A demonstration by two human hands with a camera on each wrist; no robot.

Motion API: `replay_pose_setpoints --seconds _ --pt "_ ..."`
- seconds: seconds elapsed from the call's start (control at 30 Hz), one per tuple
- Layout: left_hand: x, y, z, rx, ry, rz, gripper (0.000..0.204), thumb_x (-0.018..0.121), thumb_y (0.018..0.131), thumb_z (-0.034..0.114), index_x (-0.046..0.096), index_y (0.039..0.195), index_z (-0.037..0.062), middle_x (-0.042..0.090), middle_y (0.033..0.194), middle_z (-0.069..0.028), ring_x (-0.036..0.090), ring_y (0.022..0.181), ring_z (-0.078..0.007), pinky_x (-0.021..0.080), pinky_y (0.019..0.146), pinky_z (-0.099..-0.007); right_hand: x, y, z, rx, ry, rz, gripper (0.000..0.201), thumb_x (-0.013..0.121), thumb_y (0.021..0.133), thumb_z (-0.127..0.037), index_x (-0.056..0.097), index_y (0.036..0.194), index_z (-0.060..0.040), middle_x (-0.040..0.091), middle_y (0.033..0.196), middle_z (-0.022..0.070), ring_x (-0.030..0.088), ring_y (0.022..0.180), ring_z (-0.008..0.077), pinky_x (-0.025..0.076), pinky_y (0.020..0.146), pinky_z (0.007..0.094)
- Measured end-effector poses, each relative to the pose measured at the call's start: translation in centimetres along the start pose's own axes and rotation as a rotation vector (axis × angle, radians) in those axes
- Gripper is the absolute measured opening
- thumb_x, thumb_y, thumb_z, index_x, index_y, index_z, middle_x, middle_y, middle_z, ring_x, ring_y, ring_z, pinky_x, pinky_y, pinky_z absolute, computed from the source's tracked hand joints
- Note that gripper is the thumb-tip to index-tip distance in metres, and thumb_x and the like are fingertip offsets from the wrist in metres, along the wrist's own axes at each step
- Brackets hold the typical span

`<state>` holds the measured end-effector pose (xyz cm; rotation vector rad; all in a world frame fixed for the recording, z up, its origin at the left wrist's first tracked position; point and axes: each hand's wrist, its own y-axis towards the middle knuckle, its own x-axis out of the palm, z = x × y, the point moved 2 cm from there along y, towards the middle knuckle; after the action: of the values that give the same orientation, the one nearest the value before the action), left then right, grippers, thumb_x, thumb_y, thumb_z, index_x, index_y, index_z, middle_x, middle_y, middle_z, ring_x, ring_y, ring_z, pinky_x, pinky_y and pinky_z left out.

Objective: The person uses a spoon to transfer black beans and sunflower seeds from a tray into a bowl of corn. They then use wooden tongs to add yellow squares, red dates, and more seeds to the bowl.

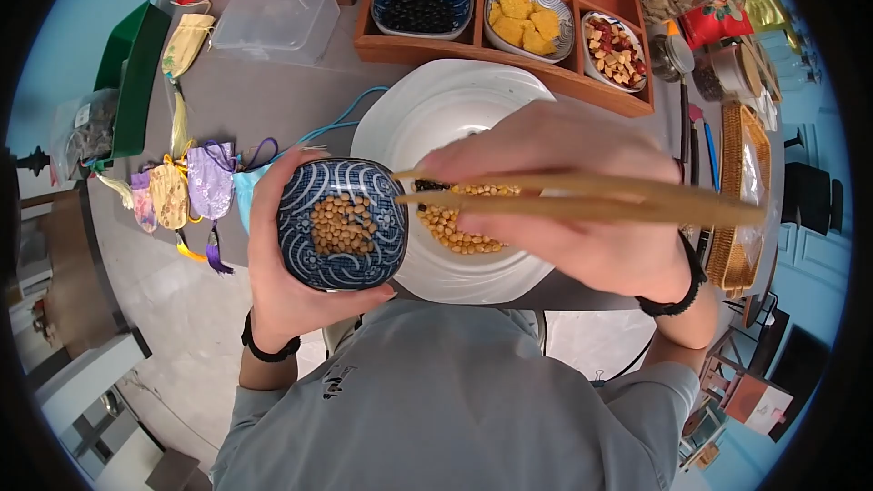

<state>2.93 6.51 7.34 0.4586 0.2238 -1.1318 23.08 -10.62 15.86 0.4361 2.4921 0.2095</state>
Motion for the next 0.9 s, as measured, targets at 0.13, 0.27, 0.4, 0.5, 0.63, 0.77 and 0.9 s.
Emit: replay_pose_setpoints --seconds 0.13,0.27,0.4,0.5,0.63,0.77,0.9 --pt "0.0 0.0 -0.1 0.004 0.037 -0.001 0.129 0.103 0.048 0.016 0.030 0.153 -0.0024 0.046 0.145 -0.0198 0.055 0.129 -0.0290 0.045 0.110 -0.0409 -1.1 -0.5 1.4 0.104 -0.095 0.111 0.023 0.080 0.083 -0.004 0.076 0.105 0.0002 0.077 0.101 0.0120 0.071 0.086 0.0193 0.055 0.069 0.0293" --pt "0.0 0.0 -0.1 0.020 0.072 -0.005 0.128 0.102 0.048 0.016 0.030 0.153 -0.0022 0.046 0.145 -0.0201 0.055 0.129 -0.0293 0.045 0.109 -0.0410 -1.0 -0.3 3.1 0.114 -0.207 0.038 0.022 0.079 0.085 -0.004 0.075 0.107 -0.0013 0.076 0.102 0.0067 0.070 0.085 0.0160 0.055 0.067 0.0270" --pt "-0.1 0.1 0.0 0.026 0.108 -0.010 0.128 0.102 0.048 0.017 0.030 0.153 -0.0023 0.046 0.144 -0.0204 0.055 0.128 -0.0294 0.045 0.108 -0.0408 0.0 -0.2 4.2 0.093 -0.210 -0.051 0.022 0.079 0.085 -0.006 0.073 0.105 -0.0023 0.075 0.099 0.0073 0.069 0.084 0.0225 0.056 0.070 0.0325" --pt "-0.2 0.2 0.2 0.022 0.126 -0.016 0.128 0.101 0.048 0.017 0.030 0.153 -0.0022 0.047 0.144 -0.0205 0.055 0.128 -0.0294 0.045 0.108 -0.0408 0.3 0.0 4.3 0.171 -0.179 -0.104 0.023 0.080 0.083 -0.004 0.074 0.105 -0.0005 0.075 0.100 0.0085 0.069 0.086 0.0234 0.055 0.074 0.0333" --pt "-0.3 0.1 0.2 -0.002 0.125 -0.017 0.127 0.100 0.048 0.016 0.030 0.153 -0.0018 0.047 0.143 -0.0205 0.055 0.128 -0.0292 0.045 0.109 -0.0407 0.5 0.0 4.3 0.249 -0.146 -0.134 0.024 0.080 0.082 -0.002 0.075 0.105 -0.0004 0.075 0.099 0.0086 0.069 0.086 0.0231 0.054 0.075 0.0334" --pt "-0.4 0.2 0.5 -0.021 0.147 -0.026 0.127 0.099 0.048 0.015 0.031 0.153 -0.0015 0.047 0.143 -0.0204 0.055 0.128 -0.0295 0.045 0.109 -0.0406 0.8 -0.3 5.0 0.129 -0.171 -0.119 0.023 0.079 0.084 -0.007 0.072 0.105 -0.0046 0.072 0.092 0.0113 0.067 0.079 0.0275 0.054 0.066 0.0353" --pt "-0.4 0.2 0.5 -0.007 0.173 -0.023 0.126 0.098 0.047 0.015 0.032 0.153 -0.0009 0.047 0.143 -0.0199 0.054 0.128 -0.0301 0.044 0.109 -0.0410 0.7 -0.3 4.7 0.119 -0.185 -0.091 0.022 0.080 0.083 -0.006 0.073 0.104 -0.0040 0.072 0.091 0.0114 0.068 0.077 0.0264 0.054 0.065 0.0341"
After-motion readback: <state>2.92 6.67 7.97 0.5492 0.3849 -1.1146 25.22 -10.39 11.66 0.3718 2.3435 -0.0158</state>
